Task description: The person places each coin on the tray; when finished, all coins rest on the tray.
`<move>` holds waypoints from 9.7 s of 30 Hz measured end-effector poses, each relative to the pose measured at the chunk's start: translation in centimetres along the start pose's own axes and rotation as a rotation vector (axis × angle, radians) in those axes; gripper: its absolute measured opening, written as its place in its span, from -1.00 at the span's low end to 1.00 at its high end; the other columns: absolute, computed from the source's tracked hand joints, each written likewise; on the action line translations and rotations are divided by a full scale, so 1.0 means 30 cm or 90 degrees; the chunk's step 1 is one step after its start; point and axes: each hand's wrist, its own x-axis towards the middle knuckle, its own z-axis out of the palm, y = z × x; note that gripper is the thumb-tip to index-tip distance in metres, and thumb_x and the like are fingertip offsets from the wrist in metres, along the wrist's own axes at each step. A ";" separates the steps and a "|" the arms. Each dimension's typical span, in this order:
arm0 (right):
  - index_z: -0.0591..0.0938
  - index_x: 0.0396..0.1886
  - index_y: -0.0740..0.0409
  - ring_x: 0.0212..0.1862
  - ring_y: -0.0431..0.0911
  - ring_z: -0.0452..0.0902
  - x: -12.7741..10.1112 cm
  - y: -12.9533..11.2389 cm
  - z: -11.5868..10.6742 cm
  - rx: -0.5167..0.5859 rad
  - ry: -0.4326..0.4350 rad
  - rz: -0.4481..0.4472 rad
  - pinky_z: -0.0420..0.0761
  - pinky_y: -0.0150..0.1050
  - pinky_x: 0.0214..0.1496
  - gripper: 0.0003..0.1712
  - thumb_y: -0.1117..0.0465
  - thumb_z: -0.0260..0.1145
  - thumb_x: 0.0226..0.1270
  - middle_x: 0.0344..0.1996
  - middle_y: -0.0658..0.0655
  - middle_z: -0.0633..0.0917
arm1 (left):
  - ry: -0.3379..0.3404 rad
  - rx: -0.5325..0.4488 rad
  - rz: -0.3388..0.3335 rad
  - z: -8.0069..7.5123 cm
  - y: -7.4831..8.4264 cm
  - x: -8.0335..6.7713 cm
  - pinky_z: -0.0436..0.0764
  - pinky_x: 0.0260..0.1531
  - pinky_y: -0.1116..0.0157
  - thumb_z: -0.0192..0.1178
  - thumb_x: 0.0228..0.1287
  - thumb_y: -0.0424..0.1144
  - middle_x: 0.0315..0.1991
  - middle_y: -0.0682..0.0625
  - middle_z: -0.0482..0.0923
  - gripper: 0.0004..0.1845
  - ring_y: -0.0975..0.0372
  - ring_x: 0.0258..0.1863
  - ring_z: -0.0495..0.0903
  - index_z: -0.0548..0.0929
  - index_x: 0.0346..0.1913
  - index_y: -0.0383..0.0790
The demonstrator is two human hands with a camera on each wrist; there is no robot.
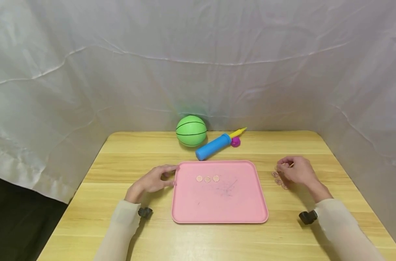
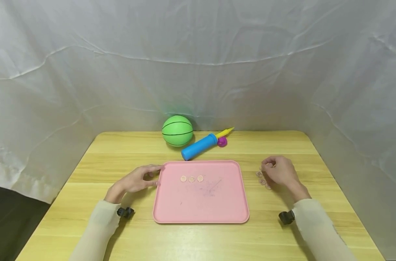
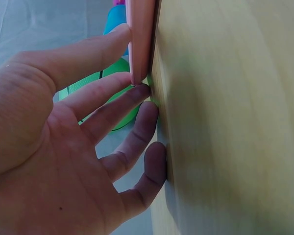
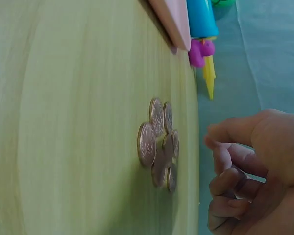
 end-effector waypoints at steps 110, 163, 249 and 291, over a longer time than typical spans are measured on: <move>0.81 -0.18 0.20 -0.26 -0.22 0.63 0.059 -0.380 0.378 0.111 -0.131 -0.242 0.67 -0.40 -0.14 -0.89 0.42 0.45 0.37 -0.35 0.04 0.81 | 0.007 0.009 0.019 0.002 -0.017 -0.005 0.67 0.36 -0.18 0.45 0.47 -0.24 0.50 -0.33 0.56 -0.33 -0.12 0.24 0.65 0.51 0.55 -0.36; 0.76 -0.02 0.23 -0.26 -0.11 0.56 -0.044 -0.213 0.203 0.105 0.009 -0.109 0.61 -0.40 -0.30 -0.84 0.31 0.41 0.48 -0.32 0.09 0.70 | 0.002 -0.003 -0.001 0.008 -0.015 0.004 0.65 0.41 -0.15 0.44 0.47 -0.26 0.54 -0.28 0.52 -0.31 -0.10 0.30 0.63 0.49 0.58 -0.31; 0.68 -0.04 0.26 -0.21 -0.11 0.62 -0.057 0.036 0.032 0.055 0.041 -0.066 0.63 -0.41 -0.28 -0.82 0.28 0.46 0.50 -0.23 0.20 0.78 | 0.005 0.022 0.012 0.010 -0.013 0.002 0.66 0.40 -0.16 0.43 0.49 -0.24 0.53 -0.32 0.52 -0.32 -0.11 0.29 0.64 0.49 0.57 -0.35; 0.81 -0.14 0.08 -0.21 -0.15 0.70 -0.035 -0.299 0.309 0.126 -0.027 -0.145 0.73 -0.33 -0.07 -0.89 0.24 0.57 0.40 -0.28 0.04 0.84 | 0.005 0.008 0.001 0.009 -0.012 -0.003 0.63 0.42 -0.18 0.43 0.49 -0.24 0.55 -0.30 0.51 -0.31 -0.13 0.31 0.63 0.48 0.59 -0.29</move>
